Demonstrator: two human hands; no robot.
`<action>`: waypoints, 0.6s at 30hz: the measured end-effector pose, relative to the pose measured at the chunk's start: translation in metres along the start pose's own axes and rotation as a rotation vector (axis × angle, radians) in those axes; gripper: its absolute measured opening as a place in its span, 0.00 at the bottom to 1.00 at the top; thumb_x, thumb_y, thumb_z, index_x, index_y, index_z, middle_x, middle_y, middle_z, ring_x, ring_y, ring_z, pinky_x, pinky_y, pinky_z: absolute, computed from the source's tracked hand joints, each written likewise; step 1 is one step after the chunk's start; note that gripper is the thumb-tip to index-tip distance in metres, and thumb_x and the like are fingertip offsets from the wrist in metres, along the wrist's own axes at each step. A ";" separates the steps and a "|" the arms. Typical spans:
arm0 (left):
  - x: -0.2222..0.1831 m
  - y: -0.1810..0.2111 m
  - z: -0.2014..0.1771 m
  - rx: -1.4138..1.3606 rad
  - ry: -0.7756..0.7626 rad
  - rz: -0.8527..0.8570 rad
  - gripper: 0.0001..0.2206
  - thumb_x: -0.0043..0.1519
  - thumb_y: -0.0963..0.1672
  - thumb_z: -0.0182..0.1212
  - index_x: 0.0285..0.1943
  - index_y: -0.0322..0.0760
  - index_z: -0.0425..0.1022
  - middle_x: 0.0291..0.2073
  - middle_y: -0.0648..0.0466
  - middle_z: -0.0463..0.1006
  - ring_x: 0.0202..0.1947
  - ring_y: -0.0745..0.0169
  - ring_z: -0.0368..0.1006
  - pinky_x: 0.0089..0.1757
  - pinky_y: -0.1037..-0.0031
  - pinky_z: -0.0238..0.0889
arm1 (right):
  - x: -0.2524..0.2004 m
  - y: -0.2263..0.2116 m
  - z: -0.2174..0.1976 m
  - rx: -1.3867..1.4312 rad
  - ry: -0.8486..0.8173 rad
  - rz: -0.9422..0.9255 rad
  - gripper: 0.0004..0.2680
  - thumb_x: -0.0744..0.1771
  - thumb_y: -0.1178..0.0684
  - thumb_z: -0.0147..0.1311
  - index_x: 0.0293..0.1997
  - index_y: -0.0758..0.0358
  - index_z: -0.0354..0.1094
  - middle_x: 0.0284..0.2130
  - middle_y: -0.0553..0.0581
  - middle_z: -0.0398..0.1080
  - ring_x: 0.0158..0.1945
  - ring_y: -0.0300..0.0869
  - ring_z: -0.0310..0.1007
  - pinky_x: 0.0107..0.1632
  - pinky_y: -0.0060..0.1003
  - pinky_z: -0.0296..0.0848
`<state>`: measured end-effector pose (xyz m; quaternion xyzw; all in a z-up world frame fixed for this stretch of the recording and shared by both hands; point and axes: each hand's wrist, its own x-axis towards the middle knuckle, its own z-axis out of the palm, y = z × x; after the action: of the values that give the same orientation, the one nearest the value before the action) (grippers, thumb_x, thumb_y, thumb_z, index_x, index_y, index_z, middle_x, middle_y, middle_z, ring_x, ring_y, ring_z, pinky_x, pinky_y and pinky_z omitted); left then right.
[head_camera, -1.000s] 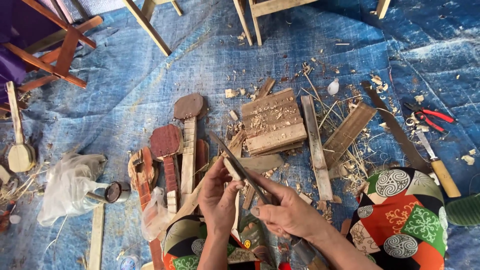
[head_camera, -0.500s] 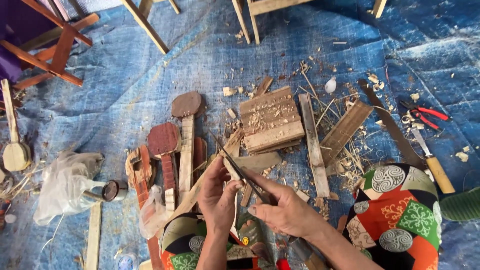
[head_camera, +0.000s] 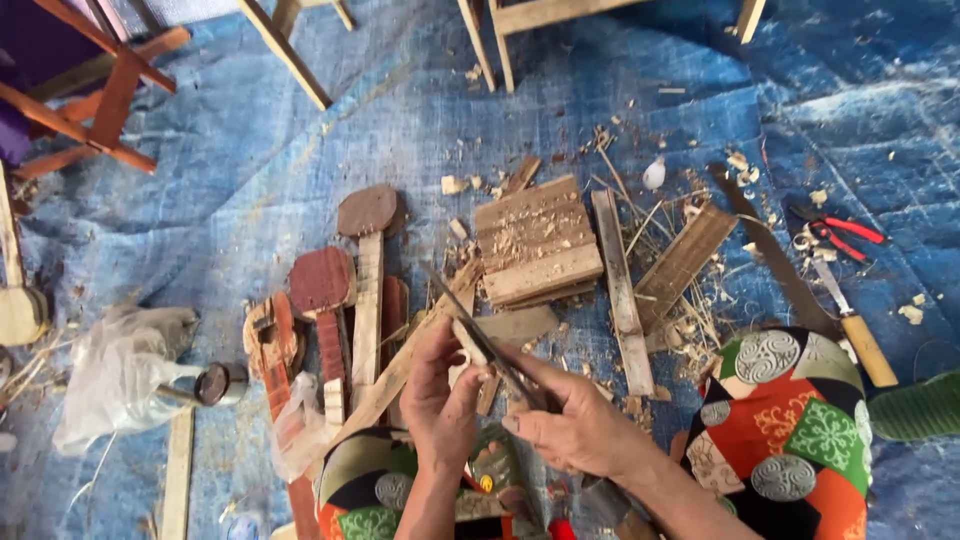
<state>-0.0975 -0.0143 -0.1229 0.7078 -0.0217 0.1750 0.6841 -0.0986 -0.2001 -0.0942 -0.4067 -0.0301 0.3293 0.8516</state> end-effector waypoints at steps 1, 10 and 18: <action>0.006 -0.001 0.004 0.001 -0.012 0.019 0.29 0.56 0.39 0.70 0.69 0.32 0.68 0.54 0.49 0.79 0.51 0.61 0.74 0.52 0.71 0.65 | 0.001 -0.007 -0.001 -0.046 0.010 -0.014 0.31 0.63 0.65 0.58 0.77 0.49 0.55 0.22 0.47 0.70 0.13 0.27 0.53 0.13 0.24 0.50; 0.005 0.007 0.009 0.014 -0.061 0.044 0.29 0.56 0.41 0.71 0.68 0.31 0.69 0.54 0.50 0.77 0.50 0.62 0.73 0.51 0.71 0.66 | -0.007 -0.021 0.007 -0.194 0.074 0.048 0.32 0.63 0.67 0.56 0.76 0.42 0.55 0.16 0.48 0.66 0.12 0.33 0.56 0.13 0.24 0.54; 0.002 0.003 0.008 -0.045 -0.029 0.002 0.28 0.57 0.39 0.70 0.69 0.32 0.68 0.55 0.46 0.79 0.53 0.59 0.75 0.52 0.69 0.66 | -0.013 -0.011 -0.009 -0.049 0.074 0.021 0.32 0.62 0.63 0.60 0.77 0.52 0.55 0.15 0.47 0.67 0.11 0.30 0.54 0.12 0.26 0.50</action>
<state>-0.0943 -0.0221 -0.1191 0.6946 -0.0365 0.1649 0.6993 -0.1000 -0.2188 -0.0891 -0.4396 -0.0026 0.3221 0.8385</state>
